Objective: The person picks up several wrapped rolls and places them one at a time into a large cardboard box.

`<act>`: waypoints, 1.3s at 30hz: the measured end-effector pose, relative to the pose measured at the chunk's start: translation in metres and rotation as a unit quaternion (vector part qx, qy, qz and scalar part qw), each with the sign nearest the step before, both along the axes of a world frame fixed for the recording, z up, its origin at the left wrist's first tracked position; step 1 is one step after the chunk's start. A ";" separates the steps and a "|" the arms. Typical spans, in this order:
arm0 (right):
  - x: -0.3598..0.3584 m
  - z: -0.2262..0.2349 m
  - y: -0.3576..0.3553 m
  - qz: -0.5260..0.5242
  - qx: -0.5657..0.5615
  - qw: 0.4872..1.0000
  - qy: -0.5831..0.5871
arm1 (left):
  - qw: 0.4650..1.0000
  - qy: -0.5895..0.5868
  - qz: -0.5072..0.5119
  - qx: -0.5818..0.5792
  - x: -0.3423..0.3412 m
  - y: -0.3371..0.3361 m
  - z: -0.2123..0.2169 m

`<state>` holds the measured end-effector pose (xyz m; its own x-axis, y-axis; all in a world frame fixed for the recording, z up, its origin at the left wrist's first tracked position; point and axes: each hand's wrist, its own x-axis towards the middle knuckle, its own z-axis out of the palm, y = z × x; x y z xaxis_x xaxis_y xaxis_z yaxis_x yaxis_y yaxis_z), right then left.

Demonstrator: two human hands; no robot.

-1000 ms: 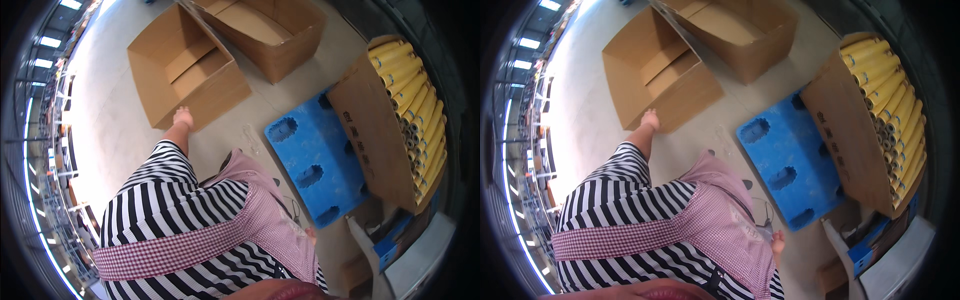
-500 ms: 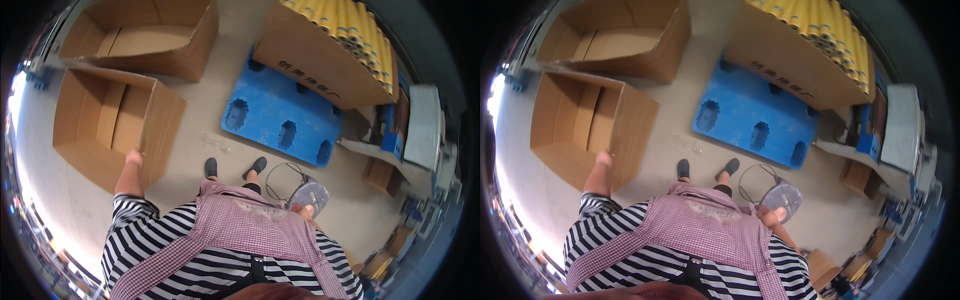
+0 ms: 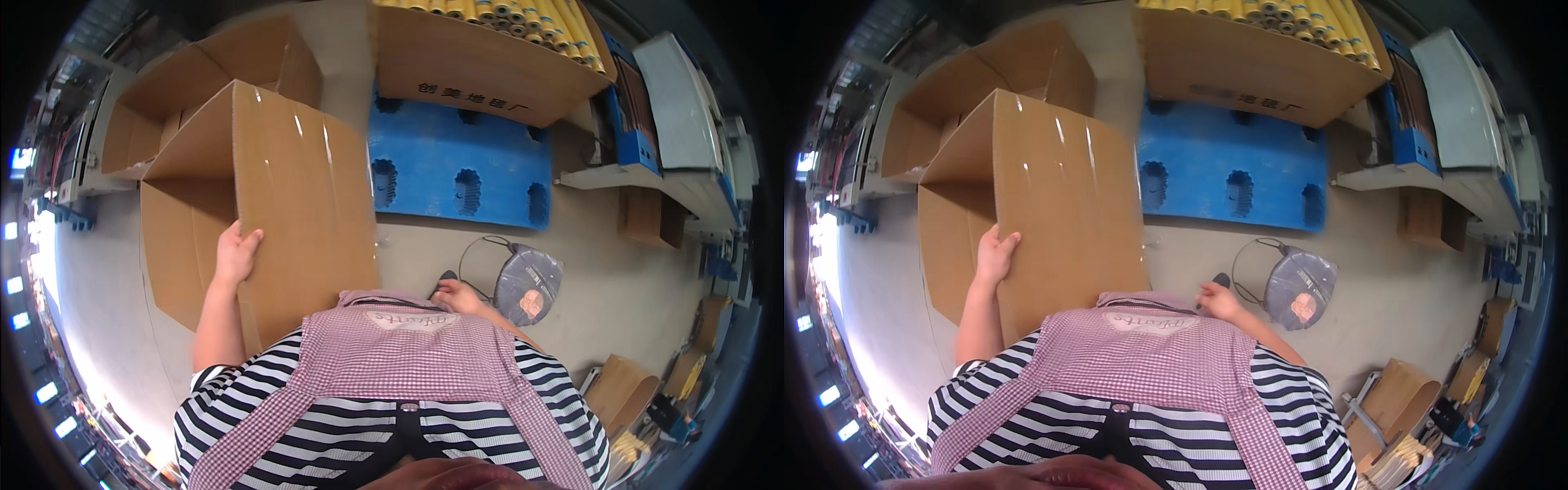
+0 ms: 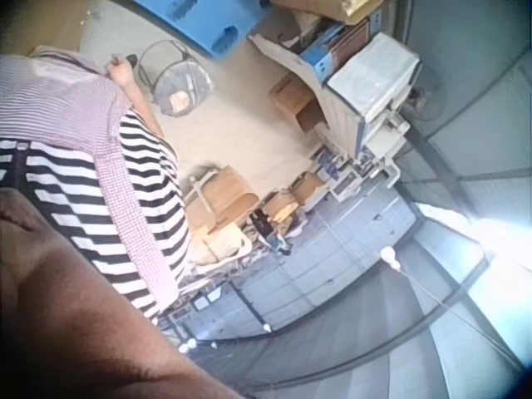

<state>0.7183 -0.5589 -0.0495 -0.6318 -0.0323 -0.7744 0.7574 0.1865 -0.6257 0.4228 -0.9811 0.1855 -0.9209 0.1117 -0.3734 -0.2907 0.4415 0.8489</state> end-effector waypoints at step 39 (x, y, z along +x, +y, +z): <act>0.106 0.022 0.301 -0.710 -0.244 0.646 0.142 | 0.679 -0.089 -0.727 0.054 0.183 0.620 -0.096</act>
<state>0.8241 -0.2584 -0.0279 -0.4076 0.5381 -0.7377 -0.2088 -0.8414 -0.4984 0.6055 -0.3612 0.0894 0.2501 0.8897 -0.3819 0.2836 0.3098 0.9075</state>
